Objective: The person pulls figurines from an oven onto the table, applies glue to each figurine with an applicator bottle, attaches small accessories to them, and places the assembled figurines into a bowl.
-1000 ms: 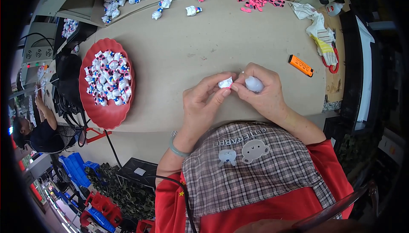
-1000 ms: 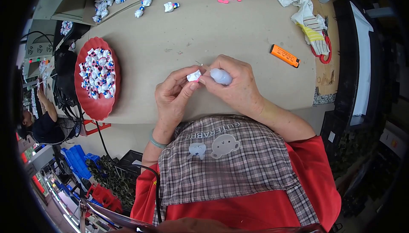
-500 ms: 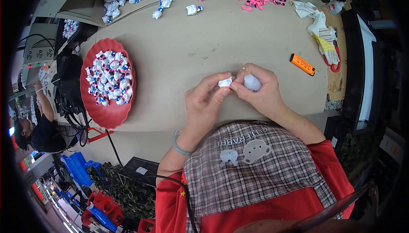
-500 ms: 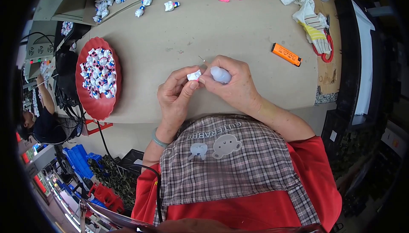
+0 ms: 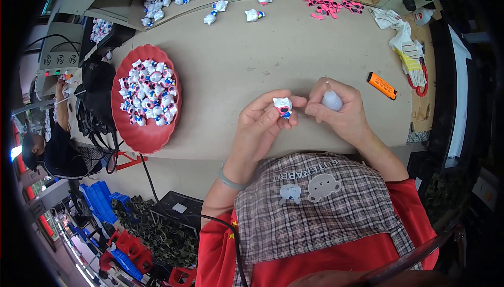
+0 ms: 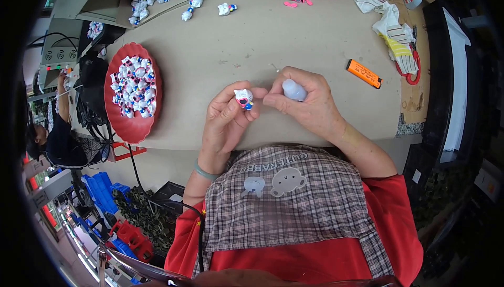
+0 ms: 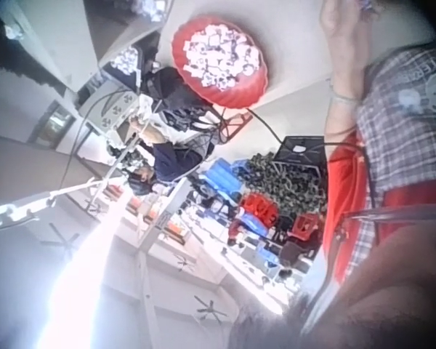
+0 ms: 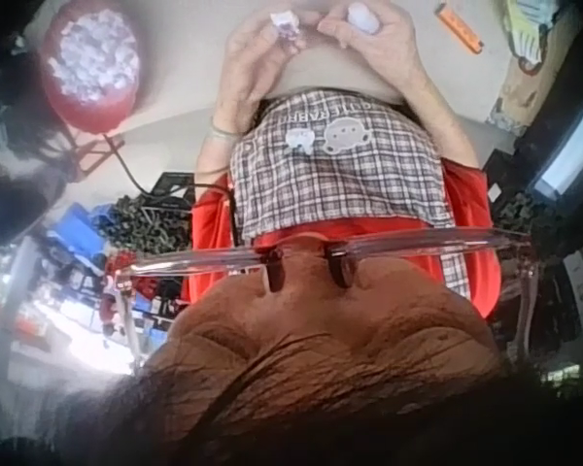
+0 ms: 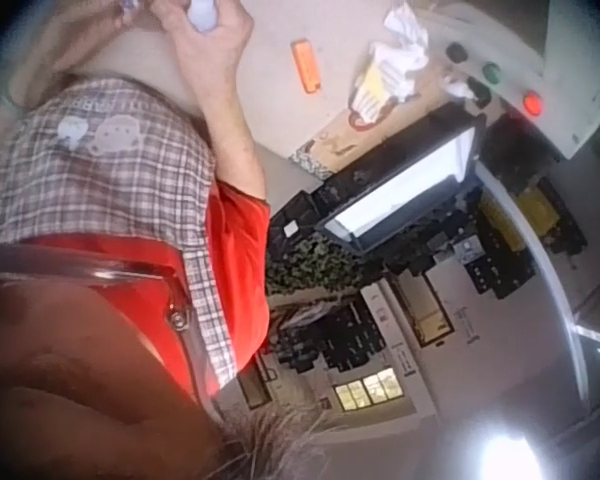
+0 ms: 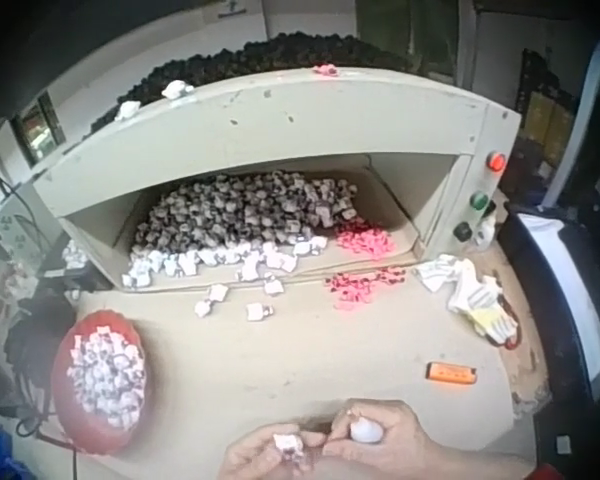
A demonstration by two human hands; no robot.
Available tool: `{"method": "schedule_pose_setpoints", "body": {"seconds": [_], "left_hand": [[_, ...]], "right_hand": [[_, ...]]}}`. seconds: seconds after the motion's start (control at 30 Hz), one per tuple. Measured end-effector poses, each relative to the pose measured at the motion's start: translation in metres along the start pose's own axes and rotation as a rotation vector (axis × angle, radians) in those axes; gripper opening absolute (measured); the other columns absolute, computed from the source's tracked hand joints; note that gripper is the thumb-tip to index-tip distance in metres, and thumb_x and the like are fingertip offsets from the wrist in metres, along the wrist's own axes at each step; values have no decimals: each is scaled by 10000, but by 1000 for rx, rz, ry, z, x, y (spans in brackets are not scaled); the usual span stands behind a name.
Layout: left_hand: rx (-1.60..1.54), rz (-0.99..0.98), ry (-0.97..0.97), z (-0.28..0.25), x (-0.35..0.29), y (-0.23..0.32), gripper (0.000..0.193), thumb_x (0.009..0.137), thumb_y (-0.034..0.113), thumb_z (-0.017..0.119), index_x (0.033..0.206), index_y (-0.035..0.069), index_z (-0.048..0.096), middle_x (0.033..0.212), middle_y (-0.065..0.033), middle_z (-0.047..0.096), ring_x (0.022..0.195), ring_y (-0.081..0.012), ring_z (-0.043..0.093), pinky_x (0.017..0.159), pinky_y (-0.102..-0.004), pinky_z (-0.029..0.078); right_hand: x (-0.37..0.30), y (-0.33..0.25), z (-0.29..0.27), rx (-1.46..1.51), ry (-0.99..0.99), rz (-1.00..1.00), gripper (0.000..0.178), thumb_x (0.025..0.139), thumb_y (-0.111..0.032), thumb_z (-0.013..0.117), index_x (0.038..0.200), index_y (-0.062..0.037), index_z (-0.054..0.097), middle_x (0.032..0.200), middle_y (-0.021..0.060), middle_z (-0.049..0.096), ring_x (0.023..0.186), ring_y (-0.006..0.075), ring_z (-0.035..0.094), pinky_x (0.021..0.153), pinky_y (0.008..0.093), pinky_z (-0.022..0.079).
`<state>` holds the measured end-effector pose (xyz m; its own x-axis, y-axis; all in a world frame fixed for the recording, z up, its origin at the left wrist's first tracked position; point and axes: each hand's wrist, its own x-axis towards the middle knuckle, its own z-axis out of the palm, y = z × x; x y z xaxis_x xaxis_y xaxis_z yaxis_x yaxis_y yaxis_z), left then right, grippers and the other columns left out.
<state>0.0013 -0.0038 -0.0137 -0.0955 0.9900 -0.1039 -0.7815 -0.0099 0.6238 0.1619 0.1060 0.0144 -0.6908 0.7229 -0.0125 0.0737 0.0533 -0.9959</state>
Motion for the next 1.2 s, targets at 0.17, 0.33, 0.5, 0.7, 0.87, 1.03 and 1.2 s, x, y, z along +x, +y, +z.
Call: {"method": "schedule_pose_setpoints", "body": {"seconds": [0.17,0.33,0.5,0.7,0.87,1.03,1.2], "left_hand": [[-215,-26,-36,-10,1,-3,358,890,230,621,1160,8,546,1039,-169,619,764,-141,543,712,-240,467],[-299,-84,-10,-12,5,3,313,885,244,632,1083,13,557,929,-112,608,725,-124,510,669,-221,431],[-222,-31,23,-8,-1,11,288,886,220,632,1075,16,554,904,-87,603,725,-124,508,649,-220,412],[203,158,165,-9,-6,50,247,877,126,625,1090,10,581,927,-85,614,760,-125,523,690,-227,423],[1347,627,603,-39,-27,119,321,816,8,601,1137,-2,602,1148,-136,610,1068,-226,565,953,-345,411],[2011,694,676,-24,-16,139,384,767,-26,601,1142,54,619,1350,-143,478,1290,-318,398,1061,-404,306],[1832,647,305,-14,50,105,303,781,-1,602,1080,40,617,1241,-140,555,1162,-312,495,993,-380,385]], "right_hand": [[0,1,-4,104,16,121,134,806,-90,705,776,-33,587,676,-28,540,597,40,479,538,208,388],[3,6,-7,59,16,146,137,820,-98,693,776,-29,583,672,-28,539,597,38,481,535,209,391],[5,2,-5,59,-17,157,129,825,-94,685,784,-27,582,667,-28,538,595,37,485,531,206,393],[-1,4,-10,54,32,203,106,826,-58,664,774,-26,577,678,-20,548,585,40,483,520,193,389],[-2,3,-12,79,22,193,108,827,-54,660,766,-29,574,685,-17,549,581,37,482,521,190,394],[5,5,-9,33,8,190,103,827,-63,668,779,-33,582,672,-23,544,587,40,490,528,196,405],[6,2,-12,52,-16,183,112,833,-73,670,783,-26,582,667,-21,543,597,45,502,542,204,417]]}}
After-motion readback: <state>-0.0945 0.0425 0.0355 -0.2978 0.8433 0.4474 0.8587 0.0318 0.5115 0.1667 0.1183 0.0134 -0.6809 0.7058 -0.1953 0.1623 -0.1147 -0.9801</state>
